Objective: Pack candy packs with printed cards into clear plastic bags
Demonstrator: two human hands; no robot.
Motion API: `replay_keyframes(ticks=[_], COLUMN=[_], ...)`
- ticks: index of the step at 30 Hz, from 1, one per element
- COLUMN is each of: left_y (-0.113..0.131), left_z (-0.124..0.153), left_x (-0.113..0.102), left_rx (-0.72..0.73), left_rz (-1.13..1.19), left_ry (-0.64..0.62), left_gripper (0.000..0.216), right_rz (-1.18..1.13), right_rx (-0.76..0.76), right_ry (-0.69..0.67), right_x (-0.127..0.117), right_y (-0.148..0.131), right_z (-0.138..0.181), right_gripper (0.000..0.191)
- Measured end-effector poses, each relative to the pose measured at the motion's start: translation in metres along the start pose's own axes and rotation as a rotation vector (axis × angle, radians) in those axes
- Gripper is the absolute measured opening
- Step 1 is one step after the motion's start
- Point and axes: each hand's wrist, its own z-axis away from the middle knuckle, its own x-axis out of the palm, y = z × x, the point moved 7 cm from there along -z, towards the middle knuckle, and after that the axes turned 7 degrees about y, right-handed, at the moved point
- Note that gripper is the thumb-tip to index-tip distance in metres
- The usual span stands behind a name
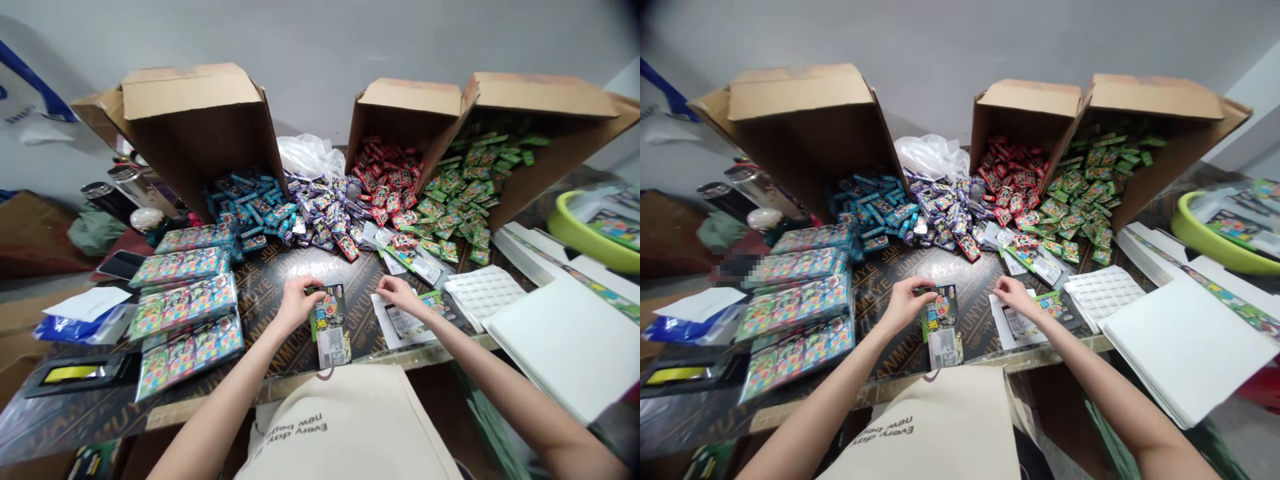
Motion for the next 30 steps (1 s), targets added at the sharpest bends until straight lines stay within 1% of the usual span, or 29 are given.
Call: replay_keyframes(ticks=[3, 5, 8, 11, 14, 16, 21, 27, 30], left_y=[0.008, 0.013, 0.019, 0.018, 0.011, 0.008, 0.010, 0.014, 0.014], left_z=[0.004, 0.006, 0.009, 0.010, 0.011, 0.012, 0.016, 0.018, 0.017], left_x=[-0.001, -0.002, -0.004, -0.007, -0.011, -0.012, -0.012, -0.011, -0.011], left_rx=[0.071, 0.120, 0.146, 0.107, 0.019, -0.006, 0.017, 0.029, 0.027], left_rz=[-0.057, -0.070, -0.046, 0.030, 0.092, 0.111, 0.097, -0.011, -0.024], left_ry=[-0.001, -0.009, -0.027, -0.035, 0.003, 0.023, 0.038, 0.169, 0.179], left_gripper=[0.009, 0.008, 0.011, 0.012, 0.006, 0.004, 0.006, 0.021, 0.018], right_rz=[-0.211, -0.363, -0.453, -0.472, -0.456, -0.440, -0.463, -0.465, -0.486], right_rx=[0.013, -0.014, -0.094, -0.108, -0.080, -0.070, -0.018, -0.019, 0.021], right_ry=[-0.009, -0.067, -0.225, -0.413, -0.563, -0.597, -0.584, -0.566, -0.520], right_x=[-0.004, 0.001, 0.020, 0.043, 0.058, 0.061, 0.060, 0.061, 0.064], right_y=[-0.043, -0.080, -0.128, -0.154, -0.162, -0.164, -0.162, -0.156, -0.149], right_z=[-0.016, -0.025, -0.035, -0.039, -0.038, -0.038, -0.038, -0.040, -0.041], right_gripper=[0.021, 0.023, 0.024, 0.027, 0.028, 0.027, 0.025, 0.024, 0.025])
